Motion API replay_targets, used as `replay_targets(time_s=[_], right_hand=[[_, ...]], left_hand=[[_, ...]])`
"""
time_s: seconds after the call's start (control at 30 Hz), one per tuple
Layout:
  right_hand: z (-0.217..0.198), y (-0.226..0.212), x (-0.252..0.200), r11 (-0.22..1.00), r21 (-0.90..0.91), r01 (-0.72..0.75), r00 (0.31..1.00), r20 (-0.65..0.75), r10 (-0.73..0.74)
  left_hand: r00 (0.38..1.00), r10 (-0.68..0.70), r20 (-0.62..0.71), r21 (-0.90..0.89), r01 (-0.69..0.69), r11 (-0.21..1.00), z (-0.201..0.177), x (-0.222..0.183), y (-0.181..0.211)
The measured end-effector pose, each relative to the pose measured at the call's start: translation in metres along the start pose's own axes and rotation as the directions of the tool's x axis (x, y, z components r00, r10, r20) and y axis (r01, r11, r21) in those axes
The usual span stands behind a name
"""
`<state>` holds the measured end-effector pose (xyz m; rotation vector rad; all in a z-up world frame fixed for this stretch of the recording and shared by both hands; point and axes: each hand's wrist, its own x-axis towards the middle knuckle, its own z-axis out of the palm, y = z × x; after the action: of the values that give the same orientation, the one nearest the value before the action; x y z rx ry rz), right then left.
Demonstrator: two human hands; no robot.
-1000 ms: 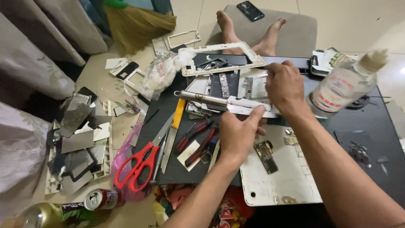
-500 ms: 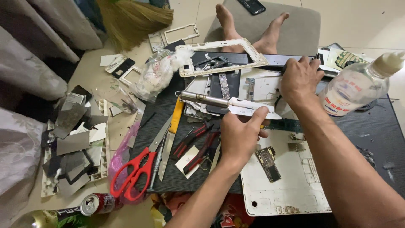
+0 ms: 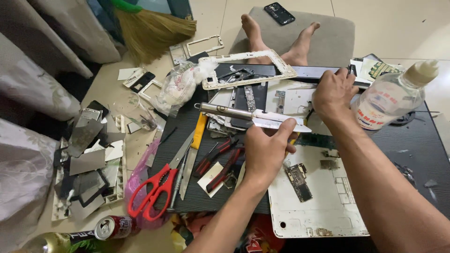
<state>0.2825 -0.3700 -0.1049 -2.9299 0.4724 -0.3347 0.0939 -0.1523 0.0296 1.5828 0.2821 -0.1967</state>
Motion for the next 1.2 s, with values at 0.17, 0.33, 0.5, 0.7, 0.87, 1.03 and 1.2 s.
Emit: replay_targets(time_s=[0.17, 0.33, 0.5, 0.7, 0.87, 1.03, 1.2], right_hand=[[-0.031, -0.012, -0.02, 0.997, 0.077, -0.012, 0.999, 0.043, 0.009], [-0.03, -0.014, -0.026, 1.0, -0.012, -0.01, 0.999, 0.053, 0.011], [-0.003, -0.004, -0.015, 0.995, 0.087, -0.048, 0.999, 0.029, 0.046], [-0.009, -0.006, -0.022, 0.964, 0.258, -0.068, 0.986, -0.129, 0.104], [-0.017, 0.002, -0.014, 0.932, 0.357, -0.057, 0.951, -0.263, 0.159], [-0.04, -0.015, -0.021, 0.927, 0.374, 0.021, 0.949, -0.3, 0.099], [-0.086, -0.032, -0.088, 0.849, 0.523, 0.069, 0.975, -0.214, 0.053]], left_hand=[[1.0, -0.015, 0.0, 0.003, 0.015, 1.0, 0.001, -0.003, -0.004], [1.0, -0.014, 0.014, 0.001, 0.014, 1.0, 0.0, -0.009, 0.001], [1.0, -0.013, 0.001, 0.028, 0.013, 1.0, -0.003, -0.012, 0.0], [0.999, 0.036, 0.007, 0.006, -0.036, 0.999, -0.005, -0.016, 0.005], [0.999, 0.043, -0.001, 0.015, -0.043, 0.999, -0.004, -0.015, 0.006], [0.999, 0.042, 0.007, 0.005, -0.042, 0.999, -0.006, -0.024, 0.002], [1.0, -0.009, -0.022, 0.036, 0.01, 0.999, -0.017, -0.033, -0.011]])
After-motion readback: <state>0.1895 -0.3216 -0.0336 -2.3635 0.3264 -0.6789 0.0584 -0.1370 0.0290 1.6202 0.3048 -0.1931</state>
